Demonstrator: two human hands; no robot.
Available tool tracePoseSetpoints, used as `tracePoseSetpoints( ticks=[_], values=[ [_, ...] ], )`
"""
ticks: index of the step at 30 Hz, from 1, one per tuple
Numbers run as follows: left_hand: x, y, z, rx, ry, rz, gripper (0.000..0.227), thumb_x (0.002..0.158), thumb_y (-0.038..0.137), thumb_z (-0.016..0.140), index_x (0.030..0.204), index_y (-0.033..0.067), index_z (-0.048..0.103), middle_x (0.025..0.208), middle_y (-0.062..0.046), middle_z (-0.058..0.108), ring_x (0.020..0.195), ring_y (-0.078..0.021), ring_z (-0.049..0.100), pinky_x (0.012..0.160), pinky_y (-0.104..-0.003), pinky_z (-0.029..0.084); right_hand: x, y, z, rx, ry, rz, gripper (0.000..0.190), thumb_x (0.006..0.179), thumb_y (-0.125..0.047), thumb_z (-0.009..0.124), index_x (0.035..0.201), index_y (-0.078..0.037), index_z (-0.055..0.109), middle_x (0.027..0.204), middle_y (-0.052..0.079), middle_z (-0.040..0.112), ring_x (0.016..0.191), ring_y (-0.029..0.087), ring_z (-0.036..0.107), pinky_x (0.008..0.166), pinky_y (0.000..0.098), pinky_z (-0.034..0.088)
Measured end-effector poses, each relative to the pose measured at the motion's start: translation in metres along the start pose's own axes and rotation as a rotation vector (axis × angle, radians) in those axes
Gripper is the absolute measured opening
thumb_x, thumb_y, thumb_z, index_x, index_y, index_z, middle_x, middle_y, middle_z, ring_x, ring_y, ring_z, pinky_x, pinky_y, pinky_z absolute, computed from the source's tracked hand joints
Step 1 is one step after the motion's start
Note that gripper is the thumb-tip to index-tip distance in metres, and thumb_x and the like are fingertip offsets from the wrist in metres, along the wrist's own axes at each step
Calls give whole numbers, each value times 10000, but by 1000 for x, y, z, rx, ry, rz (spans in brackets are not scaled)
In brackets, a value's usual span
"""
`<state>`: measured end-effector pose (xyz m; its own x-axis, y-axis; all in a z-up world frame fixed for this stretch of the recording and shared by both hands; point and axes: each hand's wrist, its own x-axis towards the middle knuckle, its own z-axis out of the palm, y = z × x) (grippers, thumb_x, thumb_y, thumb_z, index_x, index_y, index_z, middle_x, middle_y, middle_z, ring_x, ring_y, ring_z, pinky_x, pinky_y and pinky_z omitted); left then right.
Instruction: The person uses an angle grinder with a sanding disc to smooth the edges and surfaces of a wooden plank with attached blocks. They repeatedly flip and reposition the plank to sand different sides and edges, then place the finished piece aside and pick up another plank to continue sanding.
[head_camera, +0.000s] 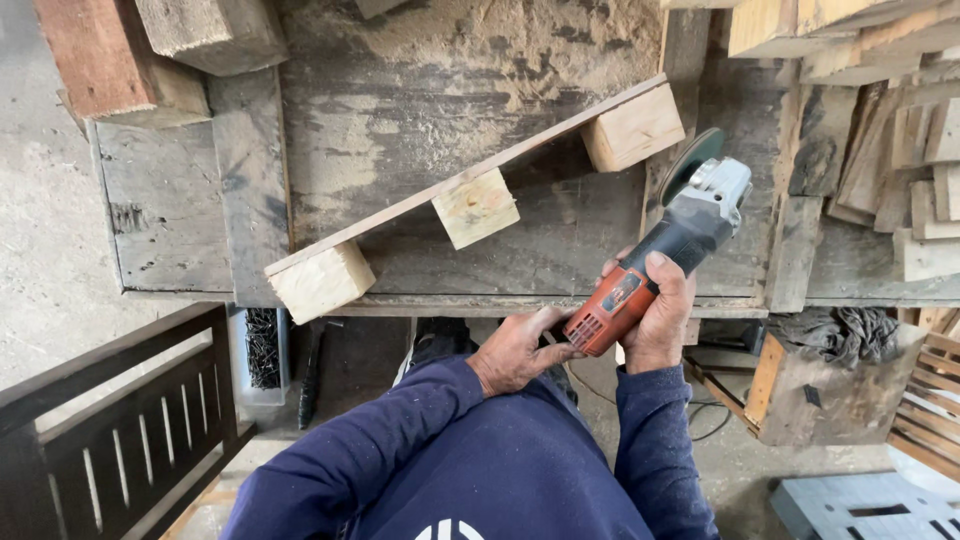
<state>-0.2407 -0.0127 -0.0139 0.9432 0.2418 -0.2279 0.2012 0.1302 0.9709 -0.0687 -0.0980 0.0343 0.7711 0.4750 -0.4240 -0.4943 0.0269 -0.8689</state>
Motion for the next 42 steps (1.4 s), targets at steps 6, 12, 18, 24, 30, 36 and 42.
tracePoseSetpoints(
  ticks=[6, 12, 18, 24, 30, 36, 42],
  values=[
    [0, -2, 13, -104, 39, -5, 512, 861, 267, 805, 1230, -34, 619, 1080, -214, 749, 1025, -278, 744, 902, -372, 574, -1, -3, -3, -6, -8, 39, 387, 861, -299, 627, 1047, 35, 566, 830, 193, 665, 688, 275, 684, 621, 402, 605],
    [3, -4, 18, -58, 94, 26, 531, 905, 312, 746, 1259, -53, 590, 1124, -232, 726, 1071, -300, 724, 951, -395, 555, 5, -8, -5, 2, -16, 57, 405, 881, -320, 632, 1082, 22, 550, 869, 184, 666, 716, 271, 691, 643, 410, 610],
    [12, 1, 25, -77, 85, -30, 569, 877, 346, 769, 1256, -33, 577, 1130, -224, 728, 1078, -293, 728, 968, -391, 560, 8, -11, -6, 27, -16, 24, 404, 895, -309, 632, 1123, 7, 524, 953, 154, 644, 809, 259, 706, 698, 417, 630],
    [28, 5, -16, -17, -143, -78, 672, 766, 437, 836, 1252, 14, 642, 1151, -184, 750, 1038, -285, 733, 953, -396, 572, 5, -8, -9, -24, 14, -47, 424, 863, -267, 648, 1158, -12, 482, 947, 162, 633, 781, 270, 701, 627, 419, 621],
    [94, -26, -94, 689, 589, 8, 574, 854, 430, 736, 1277, 49, 663, 1178, -157, 702, 1028, -286, 669, 907, -438, 564, 0, -2, -20, -19, 2, -22, 454, 840, -248, 672, 1159, 13, 482, 940, 170, 630, 759, 278, 700, 607, 420, 622],
    [186, -42, -107, 1117, 452, -201, 189, 977, 273, 672, 1065, 107, 677, 941, -139, 722, 908, -348, 721, 787, -477, 574, -12, 10, -29, -23, 30, 15, 453, 839, -252, 685, 1128, 39, 493, 905, 171, 643, 738, 275, 700, 605, 420, 624],
    [157, 20, -122, 1027, 405, -236, 385, 1043, 472, 586, 1059, 91, 639, 681, -74, 689, 535, -197, 604, 453, -417, 492, -4, 4, -44, 10, 45, 39, 457, 829, -262, 682, 1127, 39, 511, 849, 171, 661, 681, 271, 685, 587, 401, 607]
  ],
)
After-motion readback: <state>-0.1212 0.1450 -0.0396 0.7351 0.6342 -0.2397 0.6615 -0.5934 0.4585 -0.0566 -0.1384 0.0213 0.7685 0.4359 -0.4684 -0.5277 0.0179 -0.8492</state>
